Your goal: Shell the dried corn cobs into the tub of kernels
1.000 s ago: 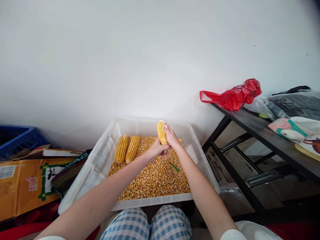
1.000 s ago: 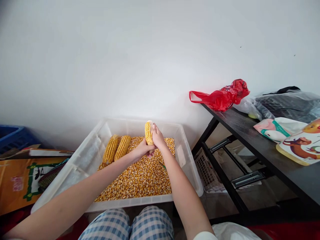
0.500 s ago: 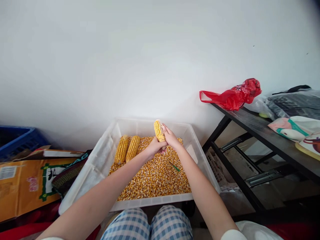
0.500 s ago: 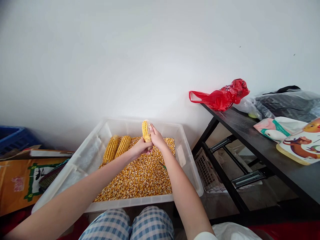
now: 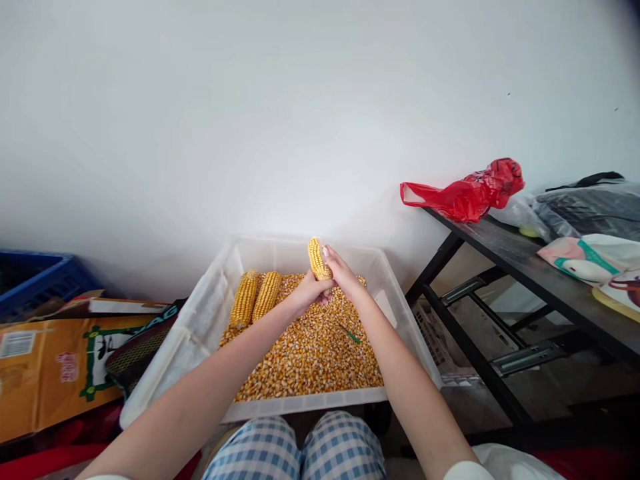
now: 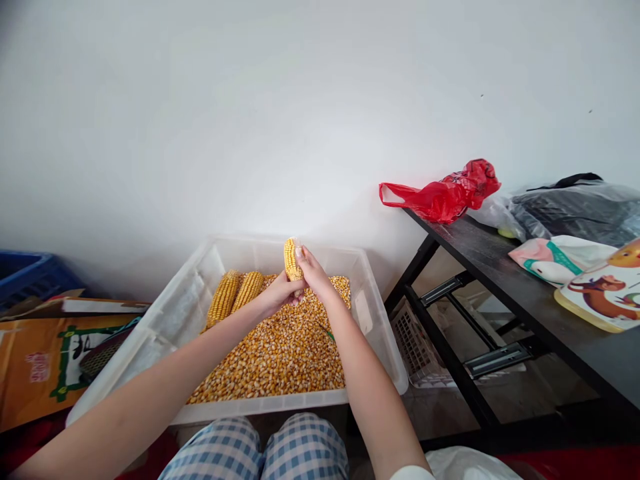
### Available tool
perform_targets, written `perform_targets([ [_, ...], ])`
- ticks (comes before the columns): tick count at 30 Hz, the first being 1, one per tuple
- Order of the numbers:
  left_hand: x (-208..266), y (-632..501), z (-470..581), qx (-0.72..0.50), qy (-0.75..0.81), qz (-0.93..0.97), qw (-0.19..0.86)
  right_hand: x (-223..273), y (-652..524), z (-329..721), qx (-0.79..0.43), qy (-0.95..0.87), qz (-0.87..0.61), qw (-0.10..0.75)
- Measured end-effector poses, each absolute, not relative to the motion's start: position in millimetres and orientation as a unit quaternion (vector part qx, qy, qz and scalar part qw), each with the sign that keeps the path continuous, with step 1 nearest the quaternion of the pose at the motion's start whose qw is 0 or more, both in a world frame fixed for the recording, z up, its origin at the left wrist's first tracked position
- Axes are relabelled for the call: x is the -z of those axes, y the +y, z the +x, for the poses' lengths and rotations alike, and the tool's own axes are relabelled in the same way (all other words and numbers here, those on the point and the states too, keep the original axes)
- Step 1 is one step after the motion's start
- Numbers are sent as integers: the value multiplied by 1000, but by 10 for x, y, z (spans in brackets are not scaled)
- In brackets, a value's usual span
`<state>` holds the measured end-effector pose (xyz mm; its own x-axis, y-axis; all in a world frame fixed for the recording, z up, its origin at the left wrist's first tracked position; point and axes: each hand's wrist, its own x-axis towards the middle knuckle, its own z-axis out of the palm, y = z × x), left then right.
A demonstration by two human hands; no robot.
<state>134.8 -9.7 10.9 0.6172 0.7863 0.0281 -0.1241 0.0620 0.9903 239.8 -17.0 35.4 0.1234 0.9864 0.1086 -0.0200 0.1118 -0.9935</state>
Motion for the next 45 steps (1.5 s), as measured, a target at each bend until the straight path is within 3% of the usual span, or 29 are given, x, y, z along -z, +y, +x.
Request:
perform_targets([
  [12, -42, -75, 1331, -349, 283, 616, 647, -236, -129, 2445, -389, -529, -532, 535],
  [22, -181, -129, 1310, -334, 279, 643, 630, -335, -127, 2405, -411, -484, -511, 580],
  [36, -136, -120, 1306, -311, 287, 669, 611, -150, -12, 2439, -322, -496, -527, 611],
  [45, -89, -214, 1353, -282, 318, 666, 613, -145, -51, 2468, -200, -493, -647, 546],
])
